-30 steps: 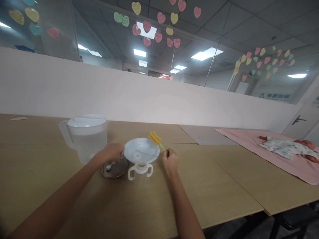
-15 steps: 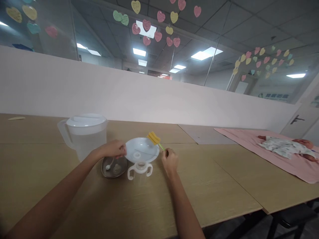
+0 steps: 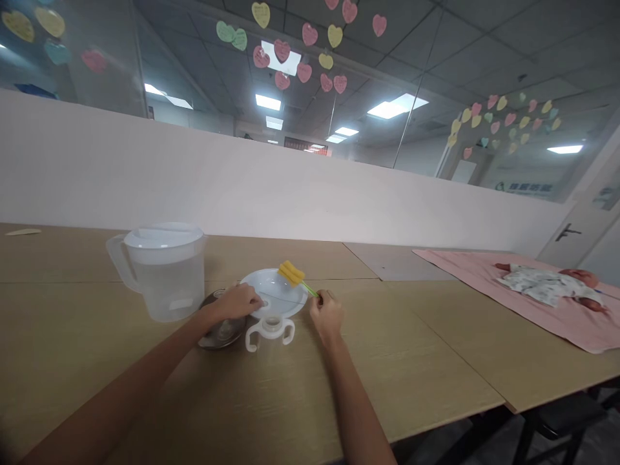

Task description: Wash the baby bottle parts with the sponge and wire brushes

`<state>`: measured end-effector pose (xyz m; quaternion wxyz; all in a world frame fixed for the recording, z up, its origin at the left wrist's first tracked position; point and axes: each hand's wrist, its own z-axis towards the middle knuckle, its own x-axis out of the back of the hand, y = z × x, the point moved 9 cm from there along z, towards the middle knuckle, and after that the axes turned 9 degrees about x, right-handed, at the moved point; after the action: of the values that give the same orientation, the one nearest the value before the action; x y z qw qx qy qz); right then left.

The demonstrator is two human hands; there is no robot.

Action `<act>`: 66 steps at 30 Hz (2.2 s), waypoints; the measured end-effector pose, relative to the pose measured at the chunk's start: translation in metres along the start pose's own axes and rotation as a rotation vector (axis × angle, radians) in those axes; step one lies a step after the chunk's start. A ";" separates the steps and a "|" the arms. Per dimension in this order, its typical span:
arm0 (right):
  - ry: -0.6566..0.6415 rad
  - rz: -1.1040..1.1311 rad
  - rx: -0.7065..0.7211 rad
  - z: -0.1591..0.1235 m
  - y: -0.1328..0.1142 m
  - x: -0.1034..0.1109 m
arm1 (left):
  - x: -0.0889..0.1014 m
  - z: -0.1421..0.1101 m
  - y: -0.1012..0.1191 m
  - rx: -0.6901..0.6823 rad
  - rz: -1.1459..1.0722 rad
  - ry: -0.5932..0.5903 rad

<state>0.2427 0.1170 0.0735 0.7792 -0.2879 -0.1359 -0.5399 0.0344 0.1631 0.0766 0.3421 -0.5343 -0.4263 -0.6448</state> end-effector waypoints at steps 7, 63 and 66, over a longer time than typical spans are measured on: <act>0.031 -0.005 0.000 -0.001 -0.001 0.005 | 0.015 -0.002 -0.006 -0.001 0.040 0.034; 0.272 0.036 0.294 -0.009 -0.028 0.029 | 0.024 -0.041 -0.021 0.204 0.253 -0.339; 0.264 0.030 0.286 -0.008 -0.027 0.028 | 0.021 -0.042 -0.027 0.251 0.198 -0.384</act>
<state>0.2275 0.0838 0.0899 0.8312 -0.1029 -0.1034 -0.5365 -0.0109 0.1358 0.0898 0.3799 -0.6396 -0.5057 -0.4369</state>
